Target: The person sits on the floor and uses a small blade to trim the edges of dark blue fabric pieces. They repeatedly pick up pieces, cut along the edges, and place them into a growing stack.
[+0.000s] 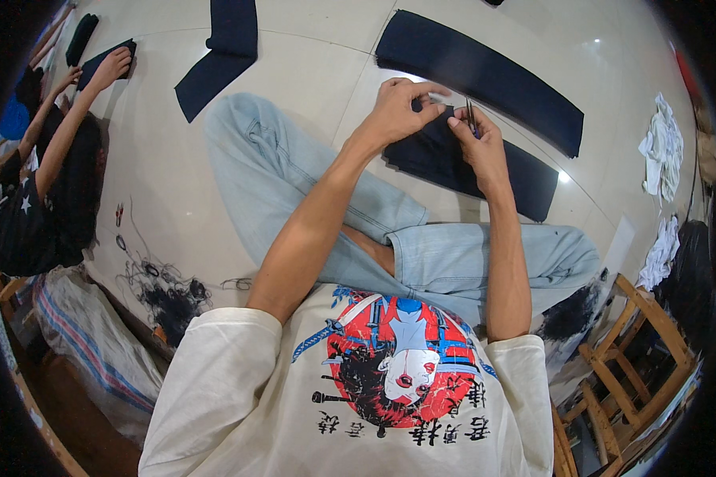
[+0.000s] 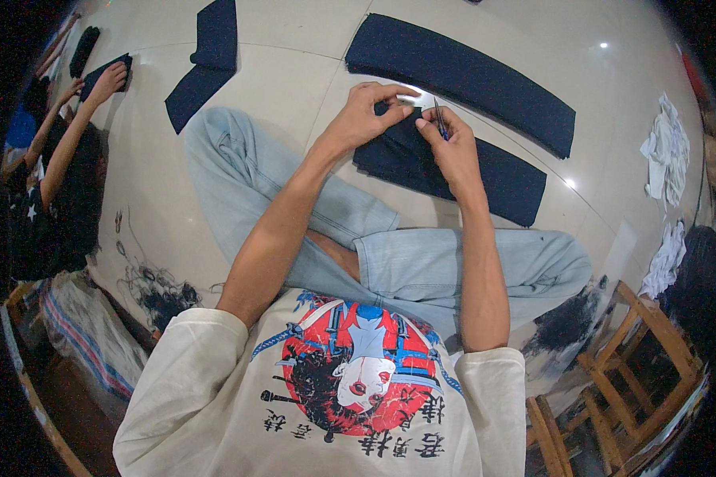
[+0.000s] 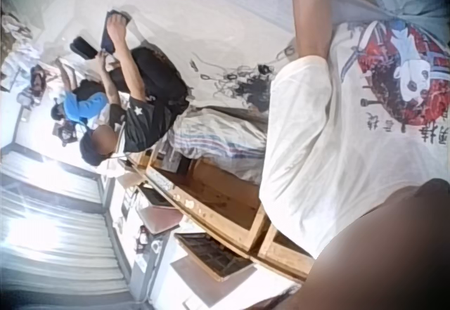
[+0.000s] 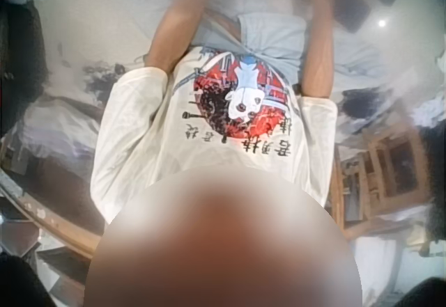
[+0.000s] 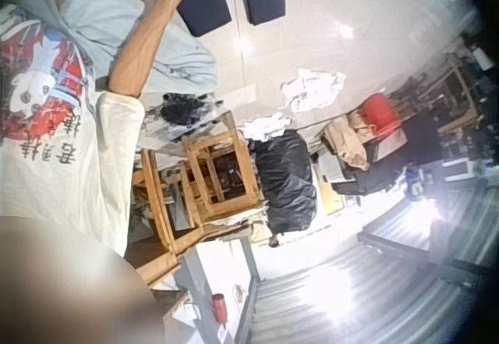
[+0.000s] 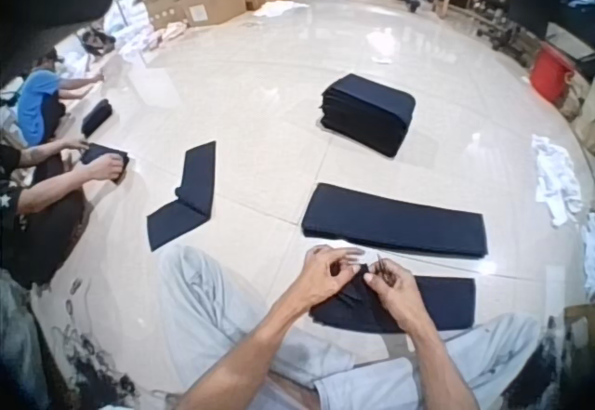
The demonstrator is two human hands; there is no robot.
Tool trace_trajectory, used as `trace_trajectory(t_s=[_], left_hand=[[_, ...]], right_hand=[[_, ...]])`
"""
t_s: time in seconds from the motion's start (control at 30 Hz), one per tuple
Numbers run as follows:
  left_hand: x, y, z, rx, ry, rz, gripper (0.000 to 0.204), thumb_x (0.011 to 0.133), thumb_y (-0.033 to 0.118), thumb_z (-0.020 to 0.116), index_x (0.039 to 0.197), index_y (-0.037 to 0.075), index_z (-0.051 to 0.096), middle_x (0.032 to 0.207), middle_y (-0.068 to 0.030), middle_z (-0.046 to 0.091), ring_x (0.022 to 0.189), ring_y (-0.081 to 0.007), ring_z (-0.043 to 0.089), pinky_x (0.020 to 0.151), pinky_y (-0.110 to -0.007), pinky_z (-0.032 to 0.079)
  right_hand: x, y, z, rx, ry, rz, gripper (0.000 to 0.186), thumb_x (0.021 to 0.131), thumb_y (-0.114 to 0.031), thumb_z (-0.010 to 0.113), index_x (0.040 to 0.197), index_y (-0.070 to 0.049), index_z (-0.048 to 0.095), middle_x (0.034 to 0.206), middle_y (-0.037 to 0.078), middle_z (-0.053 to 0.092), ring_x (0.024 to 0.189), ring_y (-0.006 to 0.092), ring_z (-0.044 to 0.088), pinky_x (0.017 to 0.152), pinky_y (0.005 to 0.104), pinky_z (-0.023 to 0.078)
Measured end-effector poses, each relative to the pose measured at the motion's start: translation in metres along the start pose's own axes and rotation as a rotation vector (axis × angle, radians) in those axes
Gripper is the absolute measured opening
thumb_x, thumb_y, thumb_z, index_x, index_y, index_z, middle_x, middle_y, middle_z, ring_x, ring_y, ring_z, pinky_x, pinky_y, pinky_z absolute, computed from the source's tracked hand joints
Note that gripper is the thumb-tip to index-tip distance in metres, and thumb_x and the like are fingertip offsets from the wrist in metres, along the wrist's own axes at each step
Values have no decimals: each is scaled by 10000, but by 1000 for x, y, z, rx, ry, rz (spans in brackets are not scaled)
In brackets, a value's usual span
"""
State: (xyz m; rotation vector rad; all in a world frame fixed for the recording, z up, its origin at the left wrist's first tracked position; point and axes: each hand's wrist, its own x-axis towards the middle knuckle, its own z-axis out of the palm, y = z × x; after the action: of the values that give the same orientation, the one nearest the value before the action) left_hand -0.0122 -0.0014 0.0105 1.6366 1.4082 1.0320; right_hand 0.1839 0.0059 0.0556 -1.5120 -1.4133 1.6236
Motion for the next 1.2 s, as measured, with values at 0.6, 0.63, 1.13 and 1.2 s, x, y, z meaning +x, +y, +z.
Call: trace_trajectory(t_s=[0.6, 0.63, 1.13, 1.2], left_hand=[[4, 3, -5, -225, -40, -59, 198, 851, 242, 792, 937, 67, 823, 831, -91, 754, 789, -210, 660, 749, -361, 499], [4, 2, -5, -224, -42, -55, 195, 851, 241, 792, 936, 68, 823, 824, -88, 752, 786, -211, 659, 749, -360, 498], [5, 0, -4, -252, -71, -60, 203, 862, 243, 772, 944, 63, 818, 890, -97, 773, 864, -229, 700, 834, -352, 523], [5, -1, -4, -254, -67, -47, 210, 865, 248, 769, 949, 62, 818, 904, -100, 776, 873, -233, 703, 845, -352, 524]], right_hand=[[1, -1, -23, -241, -97, -43, 417, 997, -430, 641, 942, -24, 719, 685, -40, 491, 635, 77, 395, 591, 275, 310], [2, 0, -22, -237, -104, -41, 416, 996, -427, 645, 933, -22, 718, 682, -41, 489, 635, 76, 392, 588, 275, 305], [9, 3, -19, -259, -138, -77, 408, 1011, -398, 633, 828, -35, 667, 649, -61, 441, 622, 65, 365, 562, 279, 284], [9, 3, -18, -248, -142, -82, 408, 1014, -392, 630, 816, -36, 655, 647, -59, 440, 621, 65, 365, 561, 279, 286]])
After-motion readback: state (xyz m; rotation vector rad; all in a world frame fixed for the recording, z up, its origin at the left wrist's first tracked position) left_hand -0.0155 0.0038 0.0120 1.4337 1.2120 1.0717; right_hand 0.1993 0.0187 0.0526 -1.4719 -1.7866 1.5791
